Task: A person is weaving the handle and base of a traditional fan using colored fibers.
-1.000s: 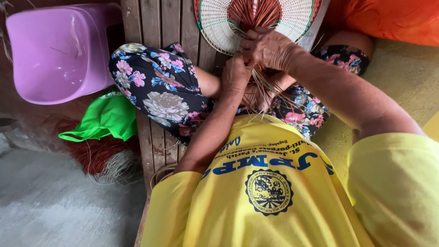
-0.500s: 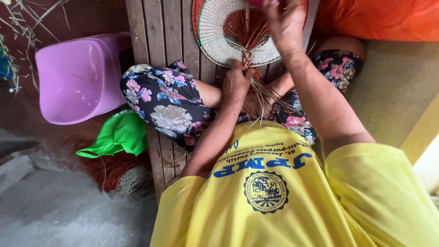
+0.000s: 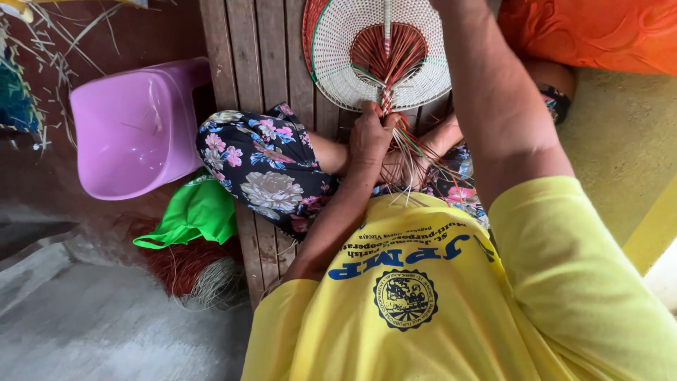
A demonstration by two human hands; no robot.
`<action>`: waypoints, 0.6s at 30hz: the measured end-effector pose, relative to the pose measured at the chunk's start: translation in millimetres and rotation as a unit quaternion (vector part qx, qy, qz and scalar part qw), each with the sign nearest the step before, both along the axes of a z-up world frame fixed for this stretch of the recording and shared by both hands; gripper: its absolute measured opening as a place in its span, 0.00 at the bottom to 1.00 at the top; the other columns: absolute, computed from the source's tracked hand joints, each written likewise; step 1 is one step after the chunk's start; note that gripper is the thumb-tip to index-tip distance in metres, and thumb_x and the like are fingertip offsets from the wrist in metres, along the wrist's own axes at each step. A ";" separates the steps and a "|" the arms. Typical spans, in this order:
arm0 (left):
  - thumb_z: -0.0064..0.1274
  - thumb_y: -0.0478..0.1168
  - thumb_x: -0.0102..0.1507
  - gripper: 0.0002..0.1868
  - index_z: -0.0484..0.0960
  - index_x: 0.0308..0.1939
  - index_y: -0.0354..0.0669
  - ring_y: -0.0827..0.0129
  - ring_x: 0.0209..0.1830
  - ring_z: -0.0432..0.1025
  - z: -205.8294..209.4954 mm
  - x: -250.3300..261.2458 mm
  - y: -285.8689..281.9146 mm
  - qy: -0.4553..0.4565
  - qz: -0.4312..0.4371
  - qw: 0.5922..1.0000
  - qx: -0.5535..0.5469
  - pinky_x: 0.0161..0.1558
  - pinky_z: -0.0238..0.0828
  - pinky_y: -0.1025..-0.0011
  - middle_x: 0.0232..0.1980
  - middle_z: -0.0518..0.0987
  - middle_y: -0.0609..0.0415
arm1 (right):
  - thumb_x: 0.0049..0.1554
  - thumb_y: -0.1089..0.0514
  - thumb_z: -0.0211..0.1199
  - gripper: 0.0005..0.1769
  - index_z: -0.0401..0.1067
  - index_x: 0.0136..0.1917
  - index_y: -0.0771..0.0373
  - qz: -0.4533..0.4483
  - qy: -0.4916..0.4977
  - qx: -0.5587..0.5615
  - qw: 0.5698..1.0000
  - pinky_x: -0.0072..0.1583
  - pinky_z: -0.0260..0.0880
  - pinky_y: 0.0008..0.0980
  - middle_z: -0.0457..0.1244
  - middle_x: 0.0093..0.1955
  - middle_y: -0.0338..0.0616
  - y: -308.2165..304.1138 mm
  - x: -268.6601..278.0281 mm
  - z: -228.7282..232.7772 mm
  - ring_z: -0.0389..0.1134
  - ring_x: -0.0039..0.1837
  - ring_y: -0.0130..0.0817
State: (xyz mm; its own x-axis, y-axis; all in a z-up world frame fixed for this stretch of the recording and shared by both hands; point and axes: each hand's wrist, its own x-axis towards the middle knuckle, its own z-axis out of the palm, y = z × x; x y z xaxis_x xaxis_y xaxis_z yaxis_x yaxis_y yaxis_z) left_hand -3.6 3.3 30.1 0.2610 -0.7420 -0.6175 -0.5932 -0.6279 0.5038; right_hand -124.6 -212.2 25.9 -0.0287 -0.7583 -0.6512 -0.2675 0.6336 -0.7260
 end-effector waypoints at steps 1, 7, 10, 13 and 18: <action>0.57 0.60 0.60 0.20 0.68 0.42 0.55 0.44 0.48 0.81 1.6 0.4 0.2 -0.001 -0.002 1.000 0.003 0.51 0.79 0.51 0.43 0.85 0.48 | 0.56 0.58 0.57 0.08 0.69 0.35 0.53 0.061 0.066 -0.066 0.994 0.27 0.58 0.19 0.65 0.28 0.33 4.0 -0.6 -2.7 0.62 0.25 0.19; 0.56 0.58 0.61 0.19 0.67 0.42 0.55 0.44 0.45 0.81 2.5 -0.1 0.9 -0.007 0.005 1.000 -0.021 0.50 0.79 0.50 0.40 0.85 0.47 | 0.57 0.64 0.50 0.14 0.69 0.32 0.54 0.304 0.315 -0.318 0.841 0.23 0.58 0.18 0.61 0.26 0.31 27.9 -3.2 -14.2 0.61 0.24 0.19; 0.58 0.54 0.60 0.19 0.66 0.41 0.52 0.38 0.39 0.79 -12.6 -2.2 6.1 -0.008 -0.002 0.997 -0.075 0.42 0.73 0.45 0.35 0.84 0.44 | 0.58 0.68 0.46 0.18 0.69 0.31 0.54 0.406 0.417 -0.422 0.695 0.21 0.58 0.17 0.59 0.26 0.30 47.5 -4.5 -11.2 0.60 0.23 0.19; 0.56 0.56 0.60 0.22 0.68 0.45 0.48 0.33 0.34 0.76 -21.9 -4.3 9.1 -0.031 -0.017 0.993 -0.112 0.35 0.68 0.39 0.33 0.82 0.40 | 0.62 0.70 0.47 0.09 0.63 0.54 0.65 0.481 0.359 -0.382 0.703 0.50 0.49 0.35 0.52 0.54 0.48 106.3 4.9 50.0 0.51 0.53 0.38; 0.41 0.33 0.61 0.15 0.67 0.52 0.45 0.29 0.39 0.76 -8.9 -2.9 6.8 -0.029 -0.041 0.997 -0.058 0.42 0.71 0.38 0.40 0.83 0.32 | 0.73 0.48 0.45 0.33 0.56 0.80 0.77 0.460 0.283 -0.385 0.748 0.80 0.43 0.53 0.45 0.83 0.65 162.3 4.2 40.8 0.46 0.83 0.59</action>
